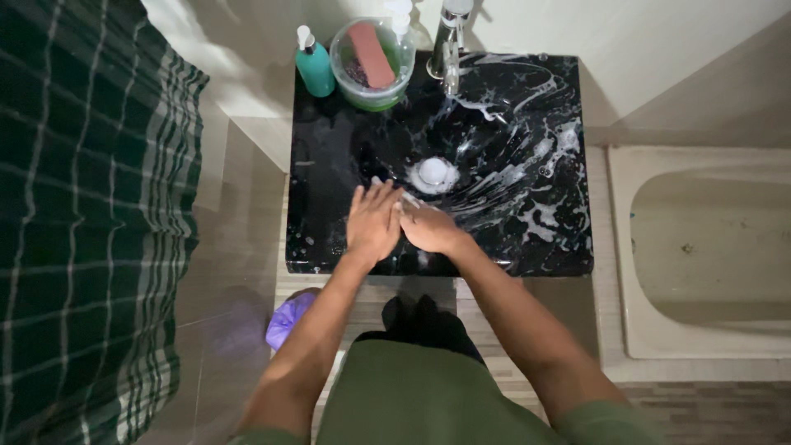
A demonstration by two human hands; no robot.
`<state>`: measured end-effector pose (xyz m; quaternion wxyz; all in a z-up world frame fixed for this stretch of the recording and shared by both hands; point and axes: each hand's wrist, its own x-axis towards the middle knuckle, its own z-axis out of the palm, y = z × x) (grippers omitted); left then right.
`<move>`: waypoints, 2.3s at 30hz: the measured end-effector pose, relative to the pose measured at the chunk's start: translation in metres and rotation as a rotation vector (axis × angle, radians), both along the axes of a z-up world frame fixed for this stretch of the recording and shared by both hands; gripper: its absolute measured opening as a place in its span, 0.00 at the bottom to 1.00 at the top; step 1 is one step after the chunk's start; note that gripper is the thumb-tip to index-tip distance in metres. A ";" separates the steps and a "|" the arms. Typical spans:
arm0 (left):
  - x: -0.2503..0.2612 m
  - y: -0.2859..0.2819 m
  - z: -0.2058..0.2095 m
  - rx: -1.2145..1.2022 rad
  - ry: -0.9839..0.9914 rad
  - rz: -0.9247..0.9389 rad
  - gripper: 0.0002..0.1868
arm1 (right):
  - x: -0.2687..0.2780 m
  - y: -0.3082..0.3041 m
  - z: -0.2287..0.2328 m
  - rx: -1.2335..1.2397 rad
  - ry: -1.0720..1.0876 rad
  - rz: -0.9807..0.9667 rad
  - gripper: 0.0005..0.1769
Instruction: The person cleans a bathroom sink and surrounding counter by hand with a sponge and soapy water, wiping the surfaces and the faucet.
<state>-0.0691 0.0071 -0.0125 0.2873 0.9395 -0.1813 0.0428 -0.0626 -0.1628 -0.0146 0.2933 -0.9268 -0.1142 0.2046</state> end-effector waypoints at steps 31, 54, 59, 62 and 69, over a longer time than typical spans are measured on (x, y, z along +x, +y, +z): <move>0.053 -0.038 0.006 0.529 0.408 -0.280 0.29 | -0.019 -0.116 0.013 -0.309 -0.676 -0.165 0.19; 0.039 -0.093 0.004 0.419 0.704 -0.295 0.32 | -0.017 -0.117 0.014 -0.337 -0.684 -0.148 0.20; 0.020 -0.100 0.022 0.215 0.593 -0.449 0.23 | -0.015 -0.121 0.007 -0.314 -0.684 -0.126 0.19; 0.040 -0.073 0.024 0.511 0.692 -0.261 0.22 | -0.017 -0.124 0.005 -0.294 -0.688 -0.122 0.19; 0.070 -0.043 -0.004 0.663 0.254 -0.213 0.31 | -0.016 -0.123 -0.001 -0.286 -0.702 -0.154 0.19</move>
